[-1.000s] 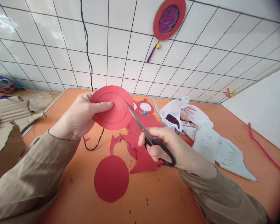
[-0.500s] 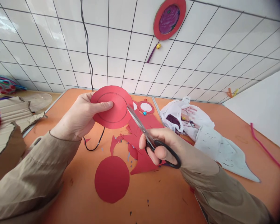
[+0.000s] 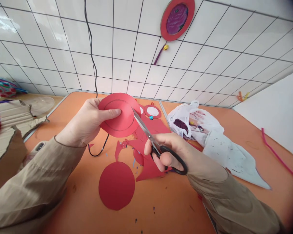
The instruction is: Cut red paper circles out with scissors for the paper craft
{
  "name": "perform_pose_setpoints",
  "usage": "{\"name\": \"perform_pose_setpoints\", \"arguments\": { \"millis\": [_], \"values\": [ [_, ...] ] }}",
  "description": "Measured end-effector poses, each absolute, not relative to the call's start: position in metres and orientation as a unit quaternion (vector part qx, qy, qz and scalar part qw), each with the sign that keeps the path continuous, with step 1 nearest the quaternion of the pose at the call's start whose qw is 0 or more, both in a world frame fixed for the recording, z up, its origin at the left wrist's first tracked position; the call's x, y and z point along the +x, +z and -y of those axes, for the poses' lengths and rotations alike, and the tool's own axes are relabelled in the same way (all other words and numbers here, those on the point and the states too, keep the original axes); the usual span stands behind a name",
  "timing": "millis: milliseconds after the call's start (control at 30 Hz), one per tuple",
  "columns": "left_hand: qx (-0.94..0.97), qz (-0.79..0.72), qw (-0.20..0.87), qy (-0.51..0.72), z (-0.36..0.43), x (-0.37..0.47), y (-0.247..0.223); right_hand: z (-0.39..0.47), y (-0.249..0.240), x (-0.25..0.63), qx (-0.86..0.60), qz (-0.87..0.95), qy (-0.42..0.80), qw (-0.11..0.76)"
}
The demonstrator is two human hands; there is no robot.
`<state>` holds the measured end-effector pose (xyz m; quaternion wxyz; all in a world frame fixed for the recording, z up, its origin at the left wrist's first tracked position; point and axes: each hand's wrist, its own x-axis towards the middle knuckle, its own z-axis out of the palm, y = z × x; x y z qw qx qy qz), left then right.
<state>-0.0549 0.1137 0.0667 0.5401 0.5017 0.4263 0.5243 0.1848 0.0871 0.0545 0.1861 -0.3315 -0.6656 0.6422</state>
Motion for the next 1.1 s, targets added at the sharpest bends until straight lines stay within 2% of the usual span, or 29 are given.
{"name": "perform_pose_setpoints", "arguments": {
  "millis": [133,667,833,1100],
  "values": [
    [0.499,-0.436,0.521,0.538,-0.114,-0.054,0.066,-0.087,0.054,0.184,-0.333,0.666,0.638,0.197],
    [0.431,-0.365,0.658,0.498,-0.122,-0.057,0.059,-0.093,0.051,0.187,-0.305,0.706,0.587,0.254],
    [0.389,-0.336,0.655,0.554,-0.121,-0.049,0.048,-0.091,0.052,0.184,-0.306,0.708,0.572,0.277],
    [0.359,-0.327,0.627,0.61,-0.115,-0.031,0.043,-0.087,0.054,0.181,-0.321,0.69,0.595,0.259]
  ]
}}
